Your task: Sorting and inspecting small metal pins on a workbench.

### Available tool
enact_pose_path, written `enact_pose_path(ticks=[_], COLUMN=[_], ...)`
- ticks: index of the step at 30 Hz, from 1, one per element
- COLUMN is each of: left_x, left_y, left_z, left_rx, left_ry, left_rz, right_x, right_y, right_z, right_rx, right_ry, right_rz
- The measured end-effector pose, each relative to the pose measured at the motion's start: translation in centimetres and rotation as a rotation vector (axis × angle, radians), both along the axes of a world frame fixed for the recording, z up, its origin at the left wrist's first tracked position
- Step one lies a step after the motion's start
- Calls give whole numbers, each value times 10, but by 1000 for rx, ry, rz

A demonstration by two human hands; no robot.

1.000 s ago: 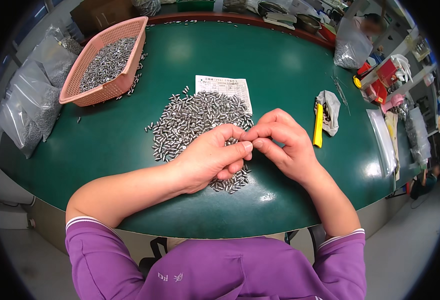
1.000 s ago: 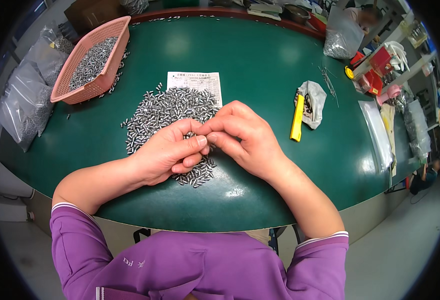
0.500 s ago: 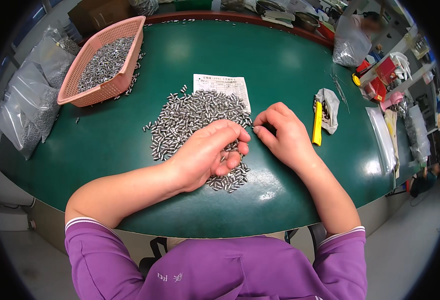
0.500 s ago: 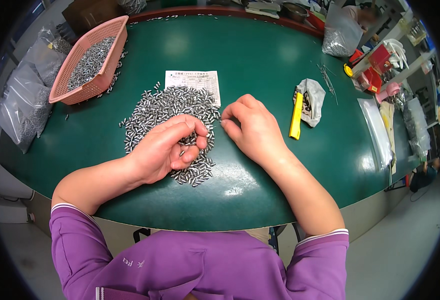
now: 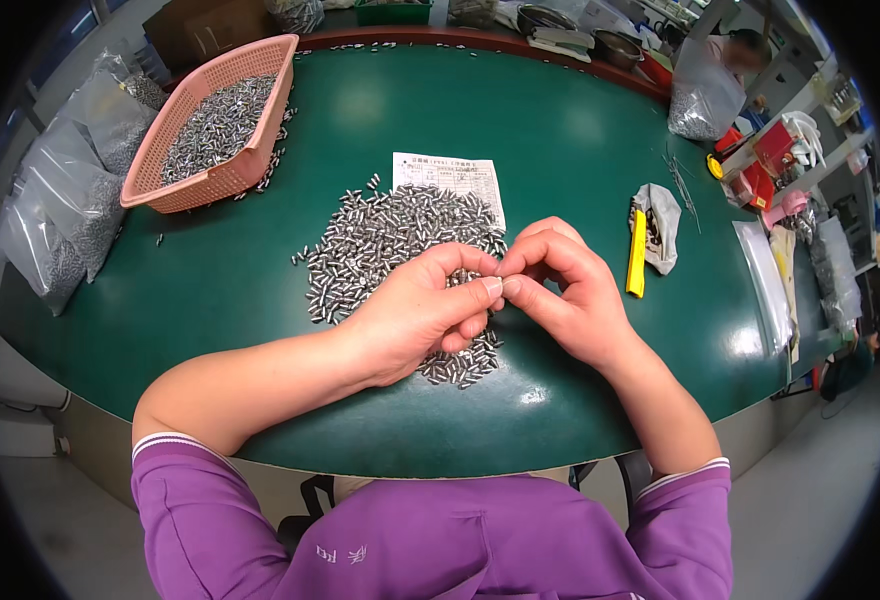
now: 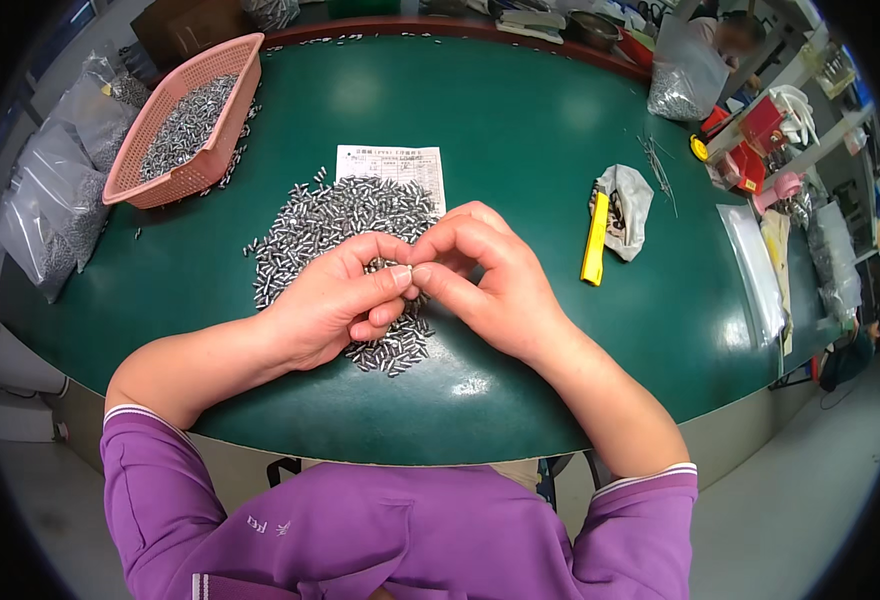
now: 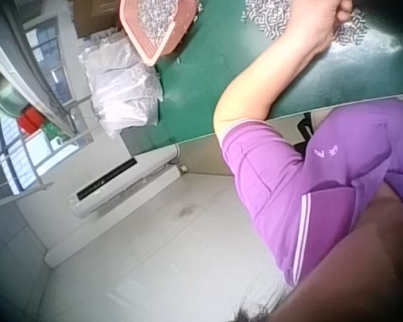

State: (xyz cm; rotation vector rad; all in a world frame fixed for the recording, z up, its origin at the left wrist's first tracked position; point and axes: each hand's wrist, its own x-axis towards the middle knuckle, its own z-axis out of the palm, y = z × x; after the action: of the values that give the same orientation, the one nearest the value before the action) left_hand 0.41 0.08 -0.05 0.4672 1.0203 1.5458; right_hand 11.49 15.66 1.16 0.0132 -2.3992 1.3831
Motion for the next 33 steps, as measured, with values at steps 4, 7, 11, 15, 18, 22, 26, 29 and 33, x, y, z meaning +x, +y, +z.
enact_pose_path(ticks=[4, 7, 11, 15, 18, 22, 26, 29, 33], left_x=[0, -1, 0, -1, -1, -1, -2, 0, -1], left_y=[0, 1, 0, -1, 0, 1, 0, 0, 1], left_z=[-3, 3, 5, 5, 6, 5, 1, 1, -2], left_rx=[31, -16, -6, 0, -14, -28, -43, -46, -15], left_ry=[-30, -21, -65, -55, -60, -59, -17, 51, 44], left_rz=[22, 20, 57, 86, 84, 73, 22, -27, -27], right_x=[-2, -6, -5, -6, -6, -7, -7, -3, -4], right_y=[5, 14, 24, 22, 23, 26, 13, 5, 4], right_z=[-2, -6, -17, -15, -14, -18, -8, -2, -3], right_rx=[71, 230, 449, 580, 608, 652, 137, 31, 114], right_ry=[45, 37, -33, -37, -47, -3, 25, 18, 83], right_rz=[-43, -175, -208, -220, -203, -196, -60, 10, 28])
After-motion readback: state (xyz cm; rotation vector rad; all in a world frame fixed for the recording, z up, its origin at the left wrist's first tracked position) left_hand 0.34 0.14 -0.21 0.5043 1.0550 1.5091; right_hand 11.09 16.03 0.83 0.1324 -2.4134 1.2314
